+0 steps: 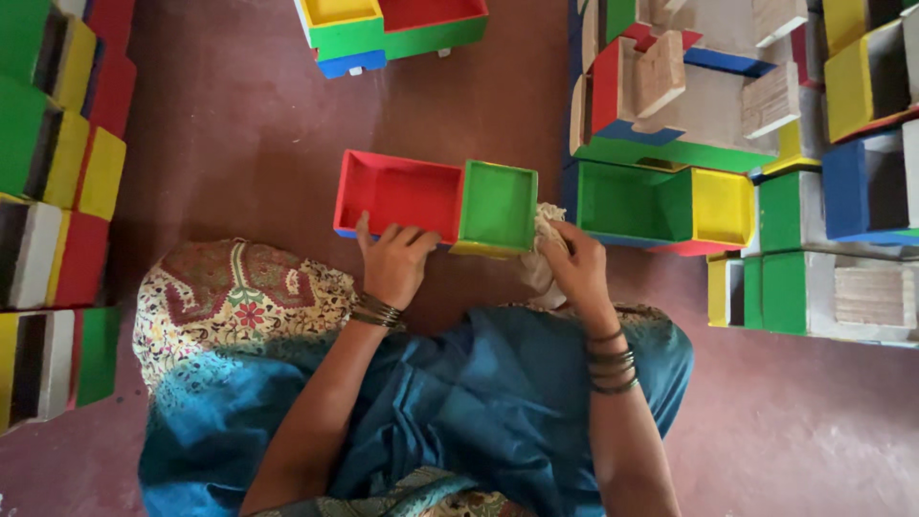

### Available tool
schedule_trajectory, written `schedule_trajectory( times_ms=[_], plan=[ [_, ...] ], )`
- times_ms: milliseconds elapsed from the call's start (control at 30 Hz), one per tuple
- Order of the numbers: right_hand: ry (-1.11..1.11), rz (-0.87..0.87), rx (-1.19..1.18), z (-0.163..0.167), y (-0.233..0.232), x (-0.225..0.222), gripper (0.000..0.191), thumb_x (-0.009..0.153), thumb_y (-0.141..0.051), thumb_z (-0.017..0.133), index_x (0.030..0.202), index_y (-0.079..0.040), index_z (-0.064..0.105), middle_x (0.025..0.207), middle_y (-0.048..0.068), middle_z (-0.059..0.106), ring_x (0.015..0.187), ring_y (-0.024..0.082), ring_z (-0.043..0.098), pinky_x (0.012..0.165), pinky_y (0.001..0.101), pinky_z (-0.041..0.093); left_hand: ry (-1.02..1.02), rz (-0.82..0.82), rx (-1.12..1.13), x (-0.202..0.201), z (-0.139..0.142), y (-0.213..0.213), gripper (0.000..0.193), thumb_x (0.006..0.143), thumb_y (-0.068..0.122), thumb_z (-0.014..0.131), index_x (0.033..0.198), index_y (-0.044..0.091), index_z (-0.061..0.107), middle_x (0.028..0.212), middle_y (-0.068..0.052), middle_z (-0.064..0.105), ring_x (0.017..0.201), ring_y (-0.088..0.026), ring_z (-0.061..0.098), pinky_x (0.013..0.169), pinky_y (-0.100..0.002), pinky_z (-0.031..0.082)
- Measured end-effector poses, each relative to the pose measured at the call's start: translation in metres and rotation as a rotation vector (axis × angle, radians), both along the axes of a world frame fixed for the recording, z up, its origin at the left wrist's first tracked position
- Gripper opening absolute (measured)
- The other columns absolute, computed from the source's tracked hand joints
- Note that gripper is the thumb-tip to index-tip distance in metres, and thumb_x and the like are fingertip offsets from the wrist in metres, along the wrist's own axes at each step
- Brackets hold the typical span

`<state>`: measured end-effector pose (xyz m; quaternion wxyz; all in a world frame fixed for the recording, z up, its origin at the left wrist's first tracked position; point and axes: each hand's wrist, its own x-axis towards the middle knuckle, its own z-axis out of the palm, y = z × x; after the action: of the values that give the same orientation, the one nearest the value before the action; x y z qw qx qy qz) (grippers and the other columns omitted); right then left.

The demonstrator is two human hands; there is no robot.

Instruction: The person sits on the floor and wipes colorful wooden toy boxes with a cloth, one box at a time, turning each box to clean its inner compartments and outer sides, then sets the finished box aside and picks up the next one.

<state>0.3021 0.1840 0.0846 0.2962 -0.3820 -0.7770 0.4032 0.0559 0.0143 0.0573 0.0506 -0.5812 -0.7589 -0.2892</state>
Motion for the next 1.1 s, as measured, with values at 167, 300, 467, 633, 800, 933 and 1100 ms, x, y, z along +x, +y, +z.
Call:
schedule_trajectory(
  times_ms=[167, 300, 467, 633, 800, 933, 1100],
  plan=[
    [-0.201, 0.129, -0.028, 0.029, -0.003, 0.015, 0.029, 0.085, -0.019, 0.066, 0.105, -0.003, 0.078, 0.081, 0.013, 0.074, 0.072, 0.018, 0.071, 0.067, 0.0336, 0.055, 0.013, -0.015, 0.039, -0.001, -0.002, -0.001, 0.016, 0.088, 0.012, 0.068, 0.098, 0.022, 0.073, 0.090, 0.003, 0.068, 0.092, -0.021, 0.064, 0.116, -0.069, 0.024],
    [-0.318, 0.066, 0.075, 0.032, -0.008, 0.015, 0.028, 0.086, -0.024, 0.068, 0.104, -0.005, 0.079, 0.082, 0.017, 0.073, 0.076, 0.029, 0.072, 0.071, 0.0390, 0.055, 0.033, -0.013, 0.052, -0.003, -0.003, -0.002, 0.015, 0.089, 0.012, 0.070, 0.099, 0.022, 0.073, 0.093, 0.003, 0.068, 0.093, -0.021, 0.064, 0.116, -0.068, 0.025],
    [-0.327, 0.065, 0.092, 0.010, -0.004, 0.008, 0.053, 0.089, -0.023, 0.072, 0.137, -0.001, 0.062, 0.115, 0.026, 0.070, 0.106, 0.038, 0.069, 0.088, 0.0429, 0.055, 0.038, -0.030, 0.070, -0.004, -0.003, -0.004, 0.016, 0.088, 0.013, 0.071, 0.102, 0.021, 0.073, 0.096, 0.003, 0.069, 0.095, -0.021, 0.064, 0.116, -0.069, 0.025],
    [-0.074, 0.224, -0.155, -0.027, 0.003, -0.003, 0.070, 0.086, -0.002, 0.056, 0.154, -0.002, 0.041, 0.151, 0.024, 0.051, 0.140, 0.032, 0.051, 0.111, 0.0387, 0.044, 0.038, -0.023, 0.063, -0.006, 0.000, -0.005, 0.015, 0.089, 0.012, 0.071, 0.101, 0.021, 0.073, 0.096, 0.003, 0.069, 0.095, -0.021, 0.065, 0.116, -0.068, 0.025],
    [-0.058, 0.265, -0.101, -0.043, 0.013, -0.008, 0.067, 0.084, 0.002, 0.052, 0.150, -0.001, 0.046, 0.144, 0.024, 0.060, 0.137, 0.031, 0.056, 0.113, 0.0385, 0.044, 0.035, -0.029, 0.076, -0.007, 0.002, -0.004, 0.014, 0.089, 0.013, 0.072, 0.101, 0.020, 0.074, 0.096, 0.002, 0.070, 0.094, -0.022, 0.064, 0.115, -0.067, 0.025],
    [-0.203, 0.148, -0.155, -0.029, 0.000, -0.005, 0.053, 0.082, -0.007, 0.062, 0.135, -0.003, 0.061, 0.109, 0.023, 0.070, 0.100, 0.032, 0.069, 0.089, 0.0416, 0.054, 0.035, -0.031, 0.069, -0.009, -0.001, -0.002, 0.015, 0.088, 0.012, 0.072, 0.101, 0.020, 0.075, 0.094, 0.001, 0.069, 0.095, -0.021, 0.065, 0.116, -0.066, 0.026],
    [-0.463, 0.084, -0.150, -0.020, -0.008, 0.001, 0.024, 0.085, -0.020, 0.072, 0.103, -0.004, 0.073, 0.081, 0.023, 0.069, 0.078, 0.038, 0.072, 0.071, 0.0490, 0.054, 0.042, -0.029, 0.082, -0.012, -0.004, -0.003, 0.015, 0.088, 0.013, 0.074, 0.101, 0.020, 0.075, 0.096, 0.001, 0.070, 0.094, -0.022, 0.065, 0.116, -0.065, 0.026]
  ],
)
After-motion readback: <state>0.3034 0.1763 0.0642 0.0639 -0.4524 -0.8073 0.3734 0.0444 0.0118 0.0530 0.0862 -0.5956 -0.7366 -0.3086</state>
